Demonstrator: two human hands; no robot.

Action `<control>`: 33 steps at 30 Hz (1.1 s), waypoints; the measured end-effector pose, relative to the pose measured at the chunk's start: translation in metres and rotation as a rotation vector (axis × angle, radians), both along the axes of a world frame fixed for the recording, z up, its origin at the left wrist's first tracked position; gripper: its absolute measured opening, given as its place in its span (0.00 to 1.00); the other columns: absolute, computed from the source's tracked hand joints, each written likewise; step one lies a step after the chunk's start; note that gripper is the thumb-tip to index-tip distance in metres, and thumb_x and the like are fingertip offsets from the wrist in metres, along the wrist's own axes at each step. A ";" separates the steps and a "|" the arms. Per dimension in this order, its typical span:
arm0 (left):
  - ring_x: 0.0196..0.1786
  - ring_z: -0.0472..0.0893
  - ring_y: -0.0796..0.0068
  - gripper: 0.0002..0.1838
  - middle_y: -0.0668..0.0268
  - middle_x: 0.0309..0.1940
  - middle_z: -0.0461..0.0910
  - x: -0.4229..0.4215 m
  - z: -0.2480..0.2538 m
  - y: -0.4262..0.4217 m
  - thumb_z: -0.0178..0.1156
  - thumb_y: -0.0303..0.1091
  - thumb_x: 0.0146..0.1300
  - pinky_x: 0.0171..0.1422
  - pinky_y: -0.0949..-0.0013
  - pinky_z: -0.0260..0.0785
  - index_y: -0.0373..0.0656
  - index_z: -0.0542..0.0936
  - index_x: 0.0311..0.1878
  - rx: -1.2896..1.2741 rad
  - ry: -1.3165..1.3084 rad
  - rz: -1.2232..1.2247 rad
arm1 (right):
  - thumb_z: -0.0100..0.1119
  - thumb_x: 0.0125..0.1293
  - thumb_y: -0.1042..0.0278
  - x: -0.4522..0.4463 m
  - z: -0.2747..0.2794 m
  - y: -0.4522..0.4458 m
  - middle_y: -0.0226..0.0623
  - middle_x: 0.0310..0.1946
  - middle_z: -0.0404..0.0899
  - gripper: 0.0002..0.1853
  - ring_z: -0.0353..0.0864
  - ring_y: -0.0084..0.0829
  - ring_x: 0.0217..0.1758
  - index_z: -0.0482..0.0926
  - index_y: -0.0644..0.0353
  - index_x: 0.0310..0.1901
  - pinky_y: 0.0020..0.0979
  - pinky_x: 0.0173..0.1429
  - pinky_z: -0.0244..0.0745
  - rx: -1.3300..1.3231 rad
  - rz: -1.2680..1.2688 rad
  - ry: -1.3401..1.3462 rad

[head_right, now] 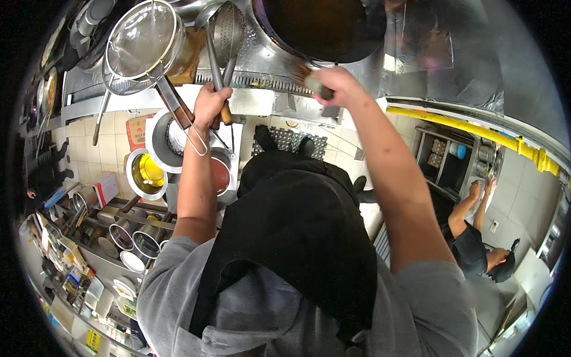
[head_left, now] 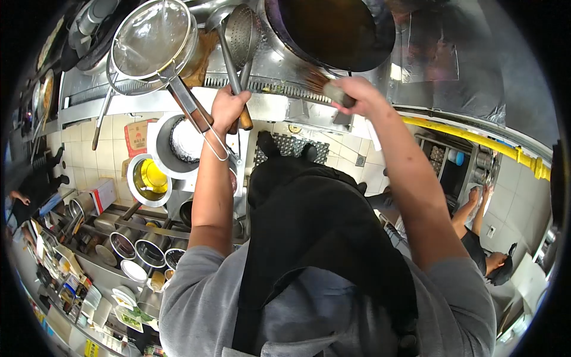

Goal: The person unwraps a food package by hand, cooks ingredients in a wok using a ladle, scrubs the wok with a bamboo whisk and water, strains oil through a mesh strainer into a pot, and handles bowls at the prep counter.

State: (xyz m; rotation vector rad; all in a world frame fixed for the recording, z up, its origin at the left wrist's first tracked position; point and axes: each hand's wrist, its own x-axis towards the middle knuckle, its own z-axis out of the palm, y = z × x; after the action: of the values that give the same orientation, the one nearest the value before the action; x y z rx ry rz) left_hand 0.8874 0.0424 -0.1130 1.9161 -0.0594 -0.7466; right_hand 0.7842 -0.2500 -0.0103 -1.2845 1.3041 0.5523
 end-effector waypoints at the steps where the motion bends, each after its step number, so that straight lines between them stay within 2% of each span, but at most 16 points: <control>1: 0.27 0.77 0.73 0.16 0.64 0.24 0.80 0.000 0.003 0.000 0.65 0.38 0.54 0.35 0.66 0.70 0.32 0.80 0.35 0.012 -0.011 -0.005 | 0.57 0.68 0.67 -0.012 0.007 -0.010 0.39 0.38 0.77 0.06 0.79 0.32 0.35 0.77 0.57 0.43 0.30 0.31 0.81 -0.003 0.046 0.040; 4: 0.27 0.77 0.74 0.15 0.64 0.24 0.79 0.002 -0.003 0.004 0.65 0.38 0.54 0.34 0.67 0.69 0.33 0.79 0.34 0.013 -0.039 -0.008 | 0.58 0.68 0.64 -0.032 -0.010 -0.029 0.37 0.39 0.79 0.09 0.81 0.30 0.37 0.77 0.57 0.46 0.32 0.32 0.82 -0.105 0.156 0.195; 7: 0.27 0.76 0.74 0.15 0.64 0.25 0.79 0.000 0.003 0.003 0.65 0.38 0.54 0.34 0.67 0.70 0.33 0.79 0.35 0.002 -0.024 -0.011 | 0.57 0.66 0.65 -0.013 -0.049 -0.008 0.34 0.38 0.77 0.07 0.78 0.27 0.39 0.77 0.54 0.44 0.34 0.33 0.82 -0.182 0.045 0.119; 8: 0.27 0.76 0.74 0.15 0.65 0.25 0.79 -0.001 0.002 0.003 0.65 0.37 0.55 0.34 0.67 0.70 0.33 0.79 0.35 -0.002 -0.016 -0.007 | 0.56 0.66 0.66 -0.002 -0.055 0.007 0.32 0.37 0.75 0.05 0.75 0.26 0.40 0.76 0.52 0.42 0.35 0.34 0.82 -0.098 0.050 0.079; 11: 0.28 0.76 0.74 0.15 0.66 0.26 0.79 0.003 -0.014 0.007 0.65 0.37 0.55 0.35 0.68 0.70 0.33 0.80 0.36 -0.001 -0.028 -0.015 | 0.51 0.67 0.66 0.041 -0.064 0.059 0.32 0.30 0.77 0.04 0.77 0.27 0.28 0.75 0.52 0.40 0.34 0.29 0.80 -0.026 0.179 0.002; 13: 0.31 0.81 0.67 0.19 0.58 0.27 0.82 0.004 -0.012 0.008 0.65 0.40 0.53 0.40 0.63 0.73 0.32 0.82 0.39 0.033 -0.062 -0.041 | 0.51 0.68 0.65 0.070 -0.057 0.084 0.34 0.29 0.79 0.05 0.79 0.26 0.27 0.76 0.53 0.39 0.27 0.25 0.78 0.102 0.319 -0.007; 17: 0.30 0.80 0.68 0.19 0.59 0.26 0.82 0.007 -0.015 0.017 0.65 0.40 0.53 0.39 0.63 0.72 0.32 0.82 0.39 0.043 -0.058 -0.034 | 0.56 0.68 0.65 0.110 -0.051 0.100 0.40 0.34 0.80 0.10 0.81 0.30 0.27 0.72 0.59 0.47 0.27 0.21 0.78 0.250 0.196 -0.111; 18: 0.30 0.80 0.68 0.19 0.59 0.26 0.82 0.009 -0.014 0.021 0.65 0.40 0.53 0.39 0.63 0.72 0.32 0.82 0.39 0.047 -0.059 -0.027 | 0.53 0.69 0.66 0.117 -0.057 0.092 0.41 0.33 0.80 0.08 0.81 0.32 0.25 0.73 0.59 0.46 0.28 0.21 0.78 0.345 0.111 -0.116; 19: 0.27 0.77 0.72 0.15 0.64 0.24 0.80 0.011 -0.014 0.028 0.65 0.38 0.53 0.35 0.66 0.70 0.34 0.81 0.37 0.030 -0.026 -0.032 | 0.50 0.69 0.67 0.118 -0.055 0.087 0.42 0.31 0.80 0.07 0.81 0.34 0.23 0.73 0.60 0.45 0.29 0.20 0.78 0.441 0.025 -0.120; 20: 0.24 0.75 0.77 0.12 0.68 0.23 0.77 0.012 -0.013 0.034 0.65 0.35 0.54 0.31 0.69 0.67 0.35 0.80 0.35 0.012 0.010 -0.038 | 0.51 0.69 0.67 0.111 -0.052 0.079 0.46 0.34 0.81 0.08 0.81 0.35 0.24 0.73 0.60 0.46 0.28 0.20 0.78 0.407 -0.054 -0.176; 22: 0.25 0.75 0.76 0.14 0.67 0.23 0.78 0.014 -0.017 0.044 0.64 0.37 0.53 0.32 0.68 0.68 0.35 0.80 0.37 0.021 0.008 -0.051 | 0.56 0.68 0.65 0.091 -0.033 0.061 0.46 0.34 0.79 0.15 0.81 0.34 0.25 0.70 0.64 0.52 0.25 0.19 0.74 0.326 -0.044 -0.250; 24: 0.26 0.76 0.73 0.17 0.64 0.23 0.78 0.017 -0.020 0.053 0.64 0.39 0.51 0.34 0.67 0.69 0.34 0.81 0.39 0.040 -0.004 -0.087 | 0.54 0.69 0.64 0.074 -0.001 0.059 0.43 0.32 0.79 0.13 0.80 0.32 0.24 0.73 0.63 0.49 0.27 0.21 0.73 0.080 0.157 -0.213; 25: 0.24 0.74 0.78 0.12 0.68 0.22 0.76 0.016 -0.017 0.054 0.64 0.37 0.55 0.30 0.69 0.66 0.37 0.79 0.35 0.005 -0.025 -0.097 | 0.53 0.70 0.62 0.070 -0.004 0.057 0.41 0.31 0.80 0.11 0.80 0.31 0.24 0.74 0.60 0.47 0.28 0.23 0.72 0.035 0.204 -0.143; 26: 0.24 0.74 0.78 0.12 0.68 0.22 0.76 0.016 -0.014 0.055 0.64 0.37 0.55 0.30 0.69 0.66 0.37 0.79 0.35 0.010 -0.031 -0.092 | 0.53 0.70 0.63 0.067 -0.014 0.056 0.42 0.33 0.80 0.11 0.81 0.33 0.24 0.74 0.59 0.48 0.28 0.22 0.73 0.059 0.188 -0.114; 28: 0.24 0.73 0.77 0.12 0.68 0.22 0.76 0.015 -0.009 0.054 0.64 0.37 0.55 0.30 0.68 0.66 0.37 0.79 0.35 0.026 -0.048 -0.109 | 0.53 0.68 0.67 0.061 -0.038 0.072 0.37 0.29 0.79 0.04 0.78 0.31 0.23 0.75 0.56 0.40 0.29 0.22 0.76 0.229 0.073 -0.166; 33: 0.26 0.74 0.76 0.14 0.67 0.23 0.77 0.012 -0.014 0.052 0.63 0.37 0.54 0.33 0.68 0.67 0.35 0.80 0.37 0.059 -0.133 -0.103 | 0.51 0.70 0.66 0.105 -0.068 0.131 0.41 0.32 0.79 0.07 0.79 0.35 0.25 0.72 0.57 0.46 0.30 0.21 0.77 0.321 -0.146 -0.190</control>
State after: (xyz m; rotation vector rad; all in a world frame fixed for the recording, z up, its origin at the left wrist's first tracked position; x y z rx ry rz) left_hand 0.8997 0.0948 -0.1269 2.0294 -0.2224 -0.6943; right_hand 0.8894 -0.1187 -0.0779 -0.9441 1.0907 0.5001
